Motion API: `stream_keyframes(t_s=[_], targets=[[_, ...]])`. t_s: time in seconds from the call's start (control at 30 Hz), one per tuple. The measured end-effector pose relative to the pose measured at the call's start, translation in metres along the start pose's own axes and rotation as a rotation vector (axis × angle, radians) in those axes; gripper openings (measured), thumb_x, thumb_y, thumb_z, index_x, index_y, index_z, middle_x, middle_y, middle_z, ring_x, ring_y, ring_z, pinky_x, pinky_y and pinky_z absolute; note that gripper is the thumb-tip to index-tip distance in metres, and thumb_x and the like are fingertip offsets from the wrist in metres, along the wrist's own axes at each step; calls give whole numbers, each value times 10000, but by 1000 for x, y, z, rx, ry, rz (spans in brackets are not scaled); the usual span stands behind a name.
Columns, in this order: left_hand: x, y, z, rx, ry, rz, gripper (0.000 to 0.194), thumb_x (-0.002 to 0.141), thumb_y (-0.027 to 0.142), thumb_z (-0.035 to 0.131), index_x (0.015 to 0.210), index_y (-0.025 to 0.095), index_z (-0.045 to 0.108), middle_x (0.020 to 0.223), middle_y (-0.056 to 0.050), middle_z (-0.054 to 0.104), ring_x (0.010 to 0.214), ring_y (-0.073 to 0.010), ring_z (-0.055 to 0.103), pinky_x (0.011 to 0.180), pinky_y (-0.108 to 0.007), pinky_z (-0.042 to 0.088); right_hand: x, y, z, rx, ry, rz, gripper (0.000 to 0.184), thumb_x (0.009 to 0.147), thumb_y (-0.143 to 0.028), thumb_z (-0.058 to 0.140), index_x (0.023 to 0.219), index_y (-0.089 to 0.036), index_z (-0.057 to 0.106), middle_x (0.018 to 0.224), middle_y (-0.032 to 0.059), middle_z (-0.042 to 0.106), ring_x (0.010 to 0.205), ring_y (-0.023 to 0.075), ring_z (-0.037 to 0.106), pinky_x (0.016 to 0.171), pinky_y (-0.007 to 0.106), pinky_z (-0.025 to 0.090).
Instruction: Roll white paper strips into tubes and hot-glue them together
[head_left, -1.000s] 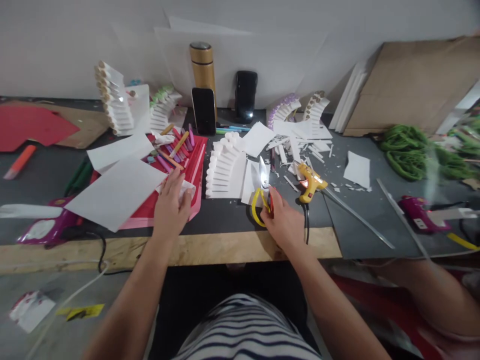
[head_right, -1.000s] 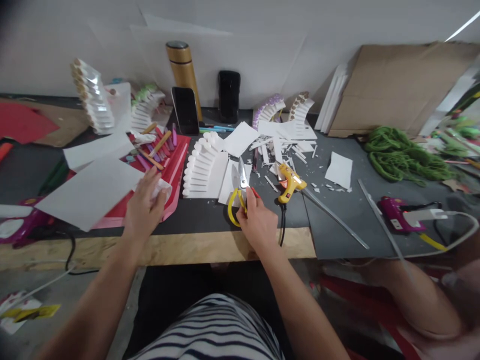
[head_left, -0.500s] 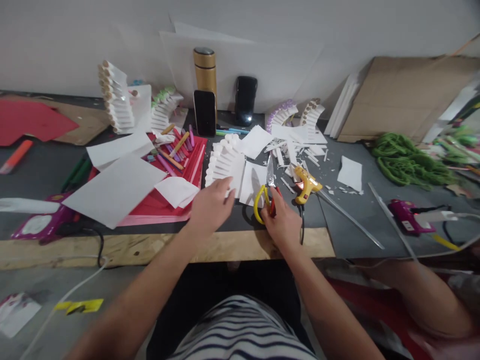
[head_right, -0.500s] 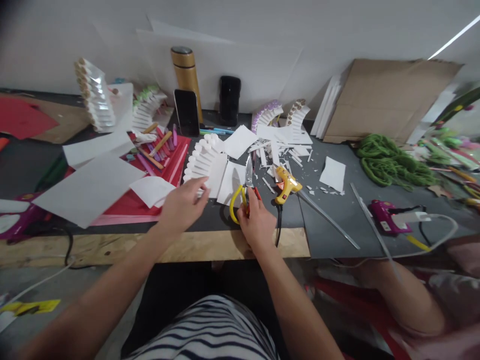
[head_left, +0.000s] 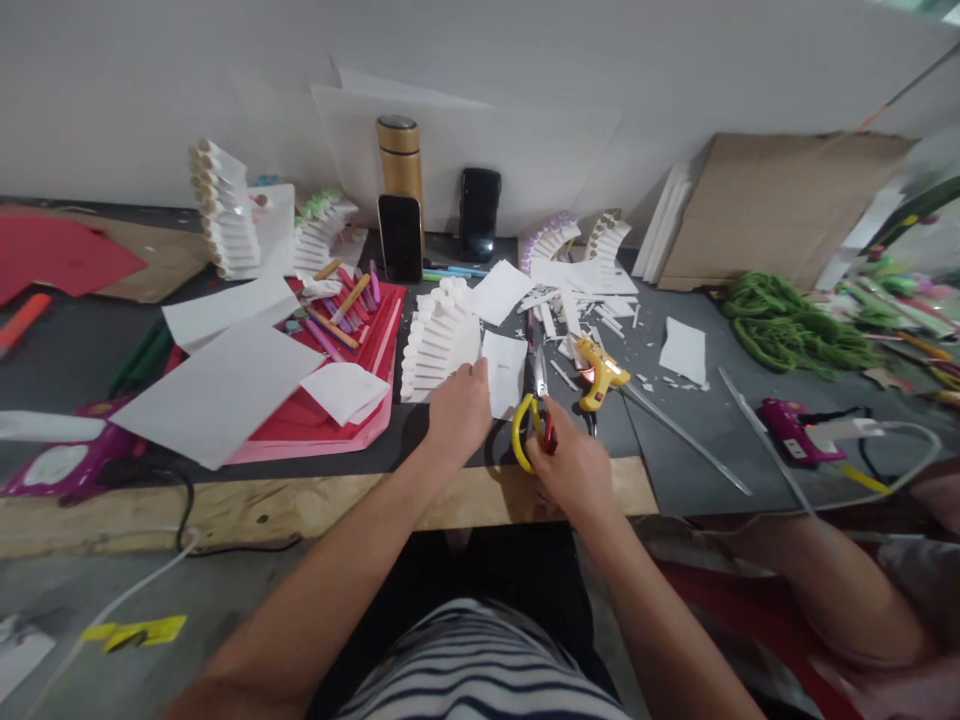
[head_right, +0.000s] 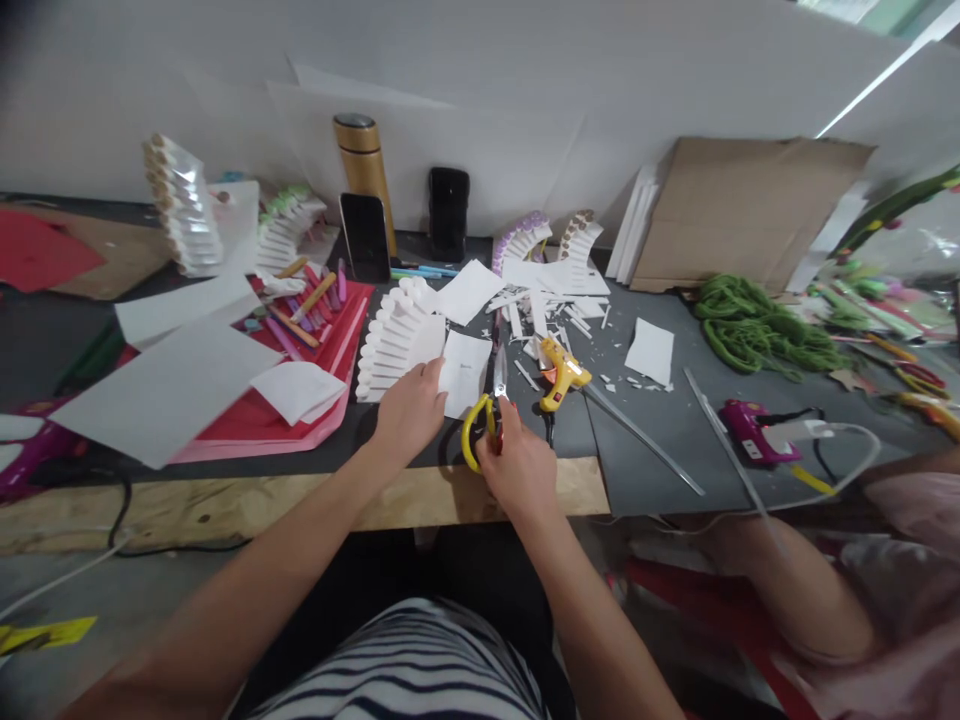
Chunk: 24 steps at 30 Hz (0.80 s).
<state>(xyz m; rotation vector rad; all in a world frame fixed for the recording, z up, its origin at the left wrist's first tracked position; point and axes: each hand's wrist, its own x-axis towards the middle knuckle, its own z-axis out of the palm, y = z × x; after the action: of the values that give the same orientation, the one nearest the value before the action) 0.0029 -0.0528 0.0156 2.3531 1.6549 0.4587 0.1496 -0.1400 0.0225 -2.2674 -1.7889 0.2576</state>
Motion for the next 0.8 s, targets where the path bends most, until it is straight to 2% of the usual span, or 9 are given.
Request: stream_keyframes(t_s=[0.07,0.17,0.23,0.37,0.5,0.53,0.67,0.8], targets=[[14,6,1,-145,28,24,353,922,105,510,1267,111,587,1088,-143,685,1052,-276,666,897,-389,526,-1,3,1,49,49,-1,584,910,-317,509,1466,-139,510,1002,104,789,840,264,744,695,313,493],[39,15,-3,-324,149,147,284,921,101,527,1173,127,654,1051,-114,684,1075,-242,642,994,-372,489,-2,7,1,106,100,3,631,911,-352,490,1490,-101,477,958,114,788,819,267,743,698,318,500],[53,17,-8,-397,199,265,272,930,103,516,1154,145,664,1050,-94,670,1015,-209,647,935,-336,510,-4,9,0,120,96,8,637,910,-364,484,1490,-100,479,902,102,785,774,259,737,676,313,497],[64,3,-18,-319,316,472,248,954,103,467,997,169,702,994,-75,638,943,-189,640,853,-317,520,-11,10,2,98,74,-32,587,908,-351,486,1442,-114,545,857,87,781,732,243,733,651,299,493],[58,-21,-29,-413,684,369,204,986,193,500,1016,194,702,995,-62,641,984,-177,615,900,-326,524,-16,4,10,-20,56,-138,554,884,-272,511,1417,-143,595,942,109,788,719,227,738,638,287,496],[55,-26,-31,-431,733,363,202,988,214,510,1030,189,705,1003,-69,642,989,-178,616,888,-322,527,-15,2,11,-59,46,-168,553,884,-263,512,1421,-163,597,975,111,787,710,223,738,629,285,495],[44,-42,-38,-380,825,315,216,988,273,519,1056,207,713,993,-78,643,970,-190,610,854,-330,536,-6,-8,11,-185,-47,-250,557,890,-259,510,1441,-256,588,1042,93,782,695,221,736,598,284,487],[38,-55,-32,-317,922,269,230,982,281,519,1086,217,715,972,-87,618,969,-210,600,909,-383,529,4,-8,9,-245,-93,-214,554,893,-259,506,1441,-258,587,1002,86,786,706,222,732,603,280,483]])
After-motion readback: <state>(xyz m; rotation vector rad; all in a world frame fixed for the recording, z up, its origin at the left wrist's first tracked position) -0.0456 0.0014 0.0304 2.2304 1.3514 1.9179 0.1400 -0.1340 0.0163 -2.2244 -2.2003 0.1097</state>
